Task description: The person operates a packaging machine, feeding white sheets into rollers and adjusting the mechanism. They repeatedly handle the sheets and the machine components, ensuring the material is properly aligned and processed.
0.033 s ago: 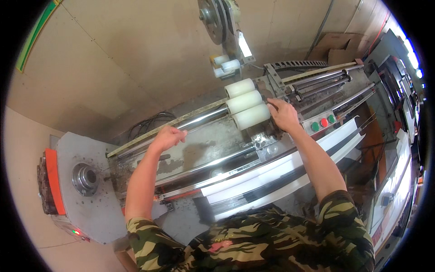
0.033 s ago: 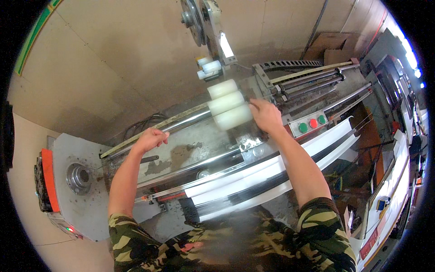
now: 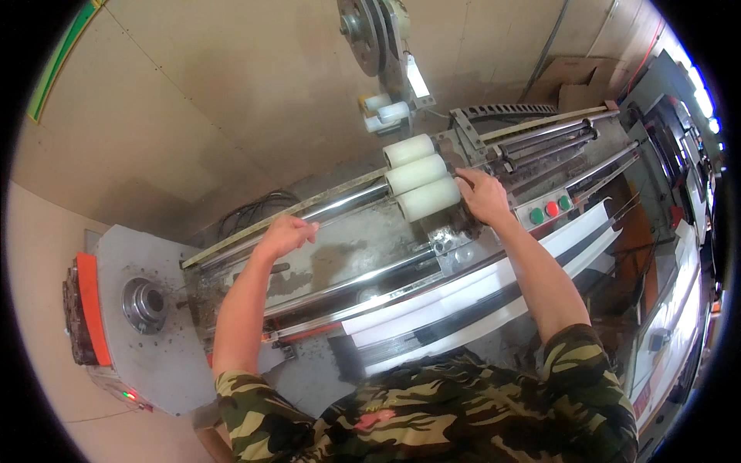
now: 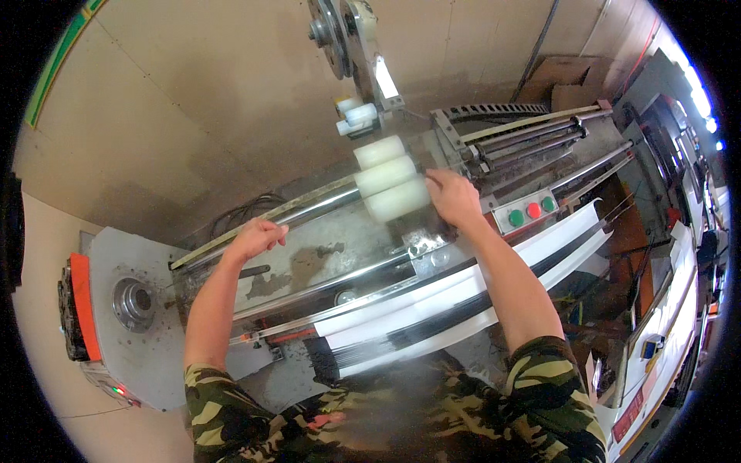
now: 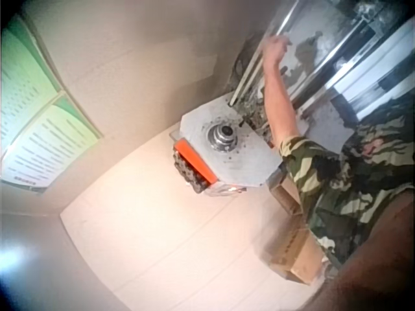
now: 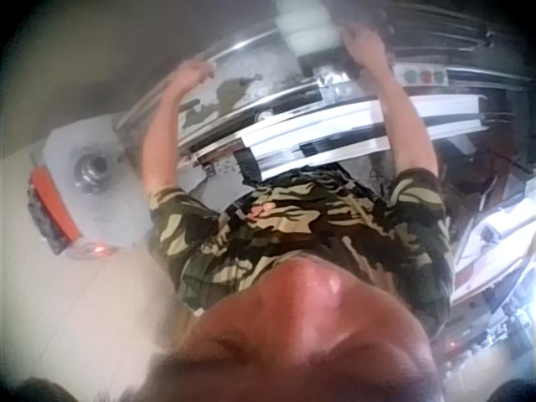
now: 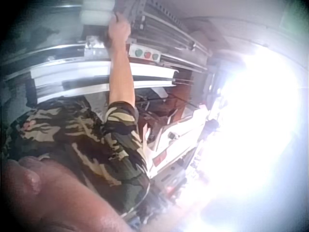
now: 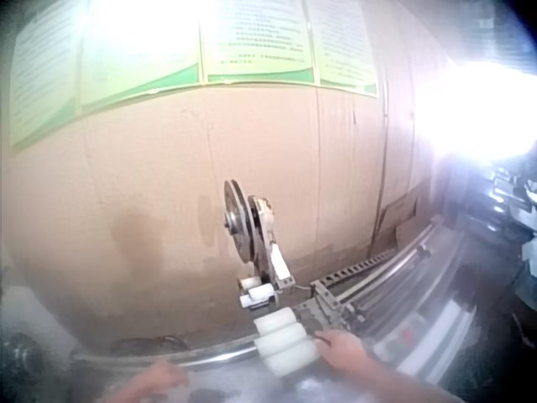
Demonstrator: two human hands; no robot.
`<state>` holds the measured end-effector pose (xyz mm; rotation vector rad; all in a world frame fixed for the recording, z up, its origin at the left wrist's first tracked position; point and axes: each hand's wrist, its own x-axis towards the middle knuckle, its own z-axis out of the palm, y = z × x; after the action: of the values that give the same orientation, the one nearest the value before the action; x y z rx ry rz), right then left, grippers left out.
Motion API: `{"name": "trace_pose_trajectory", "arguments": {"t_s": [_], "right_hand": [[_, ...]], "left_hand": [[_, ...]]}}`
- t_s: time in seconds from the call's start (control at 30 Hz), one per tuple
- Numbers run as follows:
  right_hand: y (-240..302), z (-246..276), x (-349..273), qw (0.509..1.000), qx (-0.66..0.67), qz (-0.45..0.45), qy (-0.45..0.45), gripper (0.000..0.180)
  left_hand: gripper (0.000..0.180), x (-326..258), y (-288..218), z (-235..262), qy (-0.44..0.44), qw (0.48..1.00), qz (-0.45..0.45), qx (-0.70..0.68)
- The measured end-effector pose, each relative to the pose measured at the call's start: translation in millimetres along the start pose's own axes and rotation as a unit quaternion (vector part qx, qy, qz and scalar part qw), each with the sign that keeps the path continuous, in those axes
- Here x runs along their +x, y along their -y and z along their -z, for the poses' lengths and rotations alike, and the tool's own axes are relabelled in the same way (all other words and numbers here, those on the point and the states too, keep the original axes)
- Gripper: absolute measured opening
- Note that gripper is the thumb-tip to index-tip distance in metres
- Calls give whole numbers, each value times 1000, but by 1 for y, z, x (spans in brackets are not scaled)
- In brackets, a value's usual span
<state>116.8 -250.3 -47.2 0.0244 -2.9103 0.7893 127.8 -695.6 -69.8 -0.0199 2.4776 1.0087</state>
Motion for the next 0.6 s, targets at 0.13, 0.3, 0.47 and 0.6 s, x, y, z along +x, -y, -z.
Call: {"name": "trace_pose_trajectory", "arguments": {"t_s": [0.13, 0.3, 0.47, 0.6], "right_hand": [[0, -1, 0, 1000, 1, -7, 1, 38], [-1, -3, 0, 1000, 1, 2, -9, 37], [-4, -4, 1, 1000, -3, 8, -14, 37], [-2, -3, 0, 1000, -4, 3, -10, 37]], "left_hand": [[46, 1, 6, 0, 0, 1000, -2, 2], [45, 7, 16, -1, -4, 1000, -7, 1], [44, 4, 15, -3, -16, 999, -31, -19], [44, 0, 13, -1, -16, 999, -31, -20]]}}
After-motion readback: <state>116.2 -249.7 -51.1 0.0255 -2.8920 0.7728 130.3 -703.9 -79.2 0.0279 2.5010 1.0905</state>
